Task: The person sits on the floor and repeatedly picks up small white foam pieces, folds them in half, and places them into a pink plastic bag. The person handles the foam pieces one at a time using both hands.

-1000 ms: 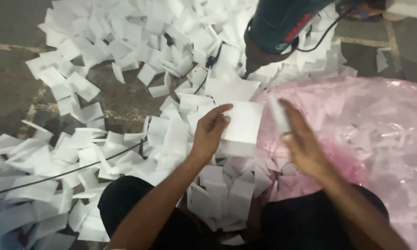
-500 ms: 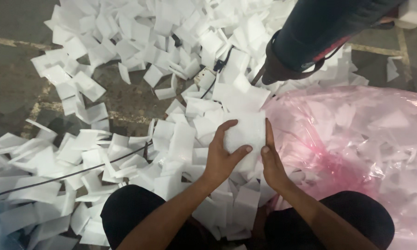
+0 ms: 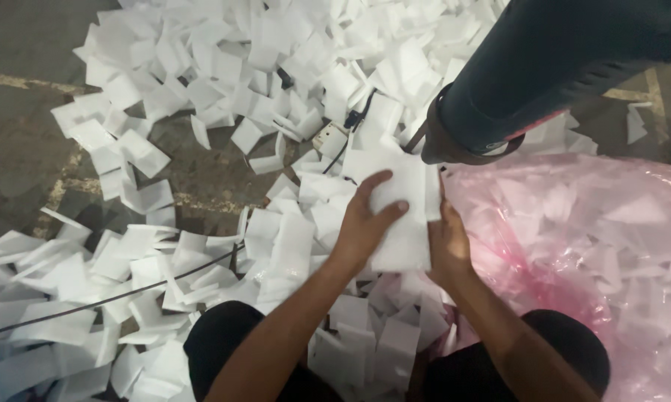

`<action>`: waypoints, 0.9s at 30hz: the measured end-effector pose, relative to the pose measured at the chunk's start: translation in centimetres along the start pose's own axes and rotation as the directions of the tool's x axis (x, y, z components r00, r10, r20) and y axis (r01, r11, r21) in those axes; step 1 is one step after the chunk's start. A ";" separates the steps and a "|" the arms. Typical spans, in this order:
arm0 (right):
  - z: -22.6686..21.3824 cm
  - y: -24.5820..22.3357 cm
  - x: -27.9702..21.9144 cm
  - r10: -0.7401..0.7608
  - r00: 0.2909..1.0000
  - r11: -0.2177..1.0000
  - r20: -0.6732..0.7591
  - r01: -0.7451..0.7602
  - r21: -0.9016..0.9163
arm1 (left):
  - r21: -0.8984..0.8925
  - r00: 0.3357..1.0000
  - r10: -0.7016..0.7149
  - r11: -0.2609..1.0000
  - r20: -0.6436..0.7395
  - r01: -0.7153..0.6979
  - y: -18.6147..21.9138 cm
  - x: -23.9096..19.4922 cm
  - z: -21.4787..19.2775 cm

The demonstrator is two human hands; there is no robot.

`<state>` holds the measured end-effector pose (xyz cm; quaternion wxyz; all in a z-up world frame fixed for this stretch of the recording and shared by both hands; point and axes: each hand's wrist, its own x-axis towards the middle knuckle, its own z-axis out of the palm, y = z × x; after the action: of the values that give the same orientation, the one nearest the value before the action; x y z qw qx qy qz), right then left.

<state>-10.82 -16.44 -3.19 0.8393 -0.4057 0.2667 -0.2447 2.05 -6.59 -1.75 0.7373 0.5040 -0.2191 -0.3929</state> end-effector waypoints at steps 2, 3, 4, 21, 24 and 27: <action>0.5 -0.6 2.0 0.016 0.997 1.000 -0.072 -0.014 0.026 | -0.003 1.000 0.002 1.000 -0.009 -0.002 0.2 1.9 0.1; 0.5 -0.9 3.0 0.001 1.000 0.999 -0.031 0.000 0.054 | 0.002 1.000 0.011 1.000 -0.012 -0.011 0.3 2.9 0.2; 0.4 -1.1 3.9 -0.015 1.000 0.997 0.010 0.014 0.082 | 0.008 1.000 0.020 1.000 -0.015 -0.020 0.4 3.9 0.3; -1.2 1.8 -3.9 -0.275 0.891 0.445 0.361 0.451 -0.773 | 0.561 0.932 0.303 0.744 0.200 -0.363 2.8 -5.6 -1.3; -1.9 2.1 -5.7 -0.238 0.881 0.406 0.408 0.472 -0.783 | 0.624 0.957 0.164 0.730 0.238 -0.280 3.1 -7.0 -1.3; -2.4 1.9 -6.9 -0.252 0.827 0.454 0.502 0.560 -0.693 | 0.588 0.945 0.194 0.745 0.263 -0.316 2.6 -7.8 -1.6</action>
<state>-17.09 -12.41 -4.33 0.4994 -0.8328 0.0984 -0.2176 -0.52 1.07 0.56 0.5527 0.6451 -0.4706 -0.2385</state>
